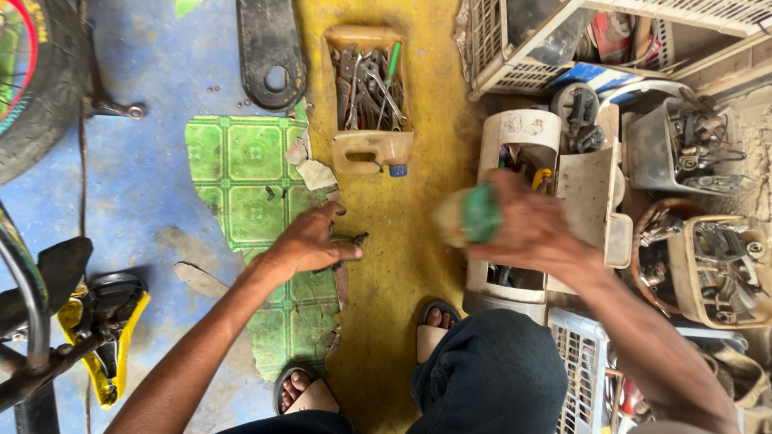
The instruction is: The person removes a bicycle chain from the bike and places it on a workbench. They then use a hammer and a metal block to break the chain links and separate the pieces.
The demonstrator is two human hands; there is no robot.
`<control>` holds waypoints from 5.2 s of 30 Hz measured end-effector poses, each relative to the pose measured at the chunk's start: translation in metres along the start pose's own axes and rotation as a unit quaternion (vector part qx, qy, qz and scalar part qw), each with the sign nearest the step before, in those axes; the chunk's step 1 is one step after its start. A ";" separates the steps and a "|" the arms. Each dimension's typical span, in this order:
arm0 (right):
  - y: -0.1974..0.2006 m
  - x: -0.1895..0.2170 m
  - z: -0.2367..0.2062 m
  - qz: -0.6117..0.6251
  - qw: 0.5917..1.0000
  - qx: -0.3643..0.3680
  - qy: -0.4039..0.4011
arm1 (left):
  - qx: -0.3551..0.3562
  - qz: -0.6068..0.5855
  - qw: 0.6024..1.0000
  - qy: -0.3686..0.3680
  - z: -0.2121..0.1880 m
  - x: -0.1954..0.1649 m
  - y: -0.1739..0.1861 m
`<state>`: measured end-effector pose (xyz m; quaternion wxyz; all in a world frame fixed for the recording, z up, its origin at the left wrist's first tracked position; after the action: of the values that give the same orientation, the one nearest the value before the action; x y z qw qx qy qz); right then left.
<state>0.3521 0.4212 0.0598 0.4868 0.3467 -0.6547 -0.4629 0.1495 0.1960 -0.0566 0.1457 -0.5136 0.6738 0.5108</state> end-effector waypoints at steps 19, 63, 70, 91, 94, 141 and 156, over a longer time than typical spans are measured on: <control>-0.082 0.093 0.056 0.050 0.990 0.133 0.015 | -0.213 -0.095 0.957 -0.173 -0.008 -0.014 -0.037; 0.338 0.260 0.052 0.180 0.919 0.351 0.002 | -0.480 -0.125 0.867 -0.054 -0.401 -0.412 0.290; 0.388 0.393 0.018 0.086 0.881 0.447 0.126 | -0.557 -0.103 0.821 0.067 -0.537 -0.454 0.280; 0.338 0.666 -0.169 -0.184 0.607 0.564 0.529 | -0.849 -0.109 0.373 0.357 -0.724 -0.492 0.097; 0.334 0.673 -0.202 -0.229 0.545 0.561 0.579 | -0.874 -0.057 0.238 0.419 -0.735 -0.510 0.066; -0.199 0.329 -0.691 -0.340 0.164 0.575 0.726 | -0.741 -0.212 -0.211 0.601 -0.444 -0.356 -0.583; -0.322 0.166 -0.732 -0.246 0.062 0.615 0.747 | -0.706 -0.150 -0.335 0.605 -0.318 -0.276 -0.698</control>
<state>1.0067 -0.0325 -0.1202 0.1918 0.8273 0.1238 0.5132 0.9596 0.1141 -0.0947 0.7427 0.3413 0.5755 0.0277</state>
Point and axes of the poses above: each hand's wrist, its own z-axis towards the middle knuckle, its own y-axis out of the back of the hand, x = y × z, the point moved 5 cm from there along z, towards the middle knuckle, and after that the axes turned 4 degrees about -y, right-handed, at the moved point
